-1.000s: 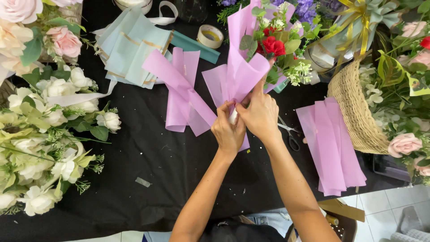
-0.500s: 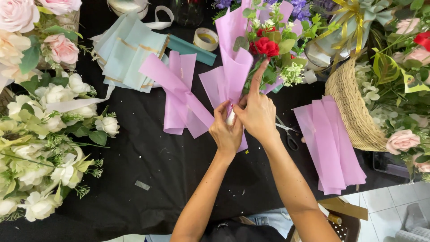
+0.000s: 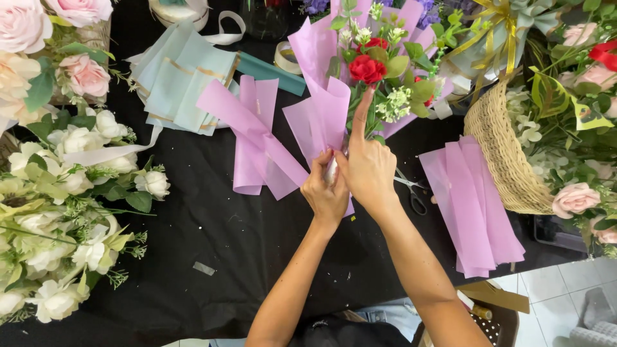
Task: Wrapping a flower bouquet with decorative paper and tape at a design station
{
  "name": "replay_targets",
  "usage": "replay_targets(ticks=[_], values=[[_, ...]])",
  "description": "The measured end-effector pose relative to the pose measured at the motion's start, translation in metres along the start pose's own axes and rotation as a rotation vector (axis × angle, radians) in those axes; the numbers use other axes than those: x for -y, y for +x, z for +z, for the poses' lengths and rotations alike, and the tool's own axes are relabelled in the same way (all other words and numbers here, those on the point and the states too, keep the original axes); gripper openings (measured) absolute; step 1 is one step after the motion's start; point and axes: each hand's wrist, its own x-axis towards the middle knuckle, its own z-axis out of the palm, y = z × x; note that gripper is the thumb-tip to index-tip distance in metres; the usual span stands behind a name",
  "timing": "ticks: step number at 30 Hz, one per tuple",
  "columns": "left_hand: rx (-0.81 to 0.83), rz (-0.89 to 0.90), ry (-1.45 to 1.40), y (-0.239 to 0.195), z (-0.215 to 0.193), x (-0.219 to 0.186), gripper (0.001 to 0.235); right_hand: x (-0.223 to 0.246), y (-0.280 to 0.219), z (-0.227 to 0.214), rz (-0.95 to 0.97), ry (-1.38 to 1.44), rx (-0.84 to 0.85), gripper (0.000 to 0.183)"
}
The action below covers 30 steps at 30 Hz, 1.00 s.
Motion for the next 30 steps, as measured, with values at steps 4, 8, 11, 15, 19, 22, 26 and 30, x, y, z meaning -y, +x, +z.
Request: replay_targets(ticks=[4, 8, 11, 15, 19, 22, 26, 30], values=[[0.003, -0.022, -0.018, 0.004, -0.004, -0.009, 0.022, -0.003, -0.006, -0.005, 0.006, -0.028, -0.048, 0.123], [-0.010, -0.075, -0.061, 0.008, -0.007, -0.009, 0.027, -0.048, 0.001, 0.048, -0.075, -0.008, -0.361, 0.113], [-0.037, -0.086, -0.061, 0.011, -0.008, -0.008, 0.028, -0.058, -0.024, 0.053, -0.072, 0.626, -0.785, 0.038], [-0.026, -0.109, -0.097, 0.004, -0.004, -0.008, 0.028, -0.103, -0.008, 0.107, -0.071, 1.249, -0.448, 0.102], [0.024, -0.097, -0.144, -0.003, -0.002, -0.019, 0.028, -0.129, 0.005, 0.156, -0.193, 1.846, 0.139, 0.072], [0.030, -0.063, -0.133, -0.003, -0.002, -0.020, 0.027, -0.149, 0.013, 0.182, -0.211, 1.806, 0.225, 0.036], [0.035, -0.035, -0.101, -0.006, 0.002, -0.022, 0.024, -0.129, 0.012, 0.147, -0.264, 1.710, 0.102, 0.034], [0.029, 0.018, -0.072, -0.009, 0.007, -0.022, 0.021, -0.134, 0.021, 0.163, -0.016, 1.546, 0.020, 0.029]])
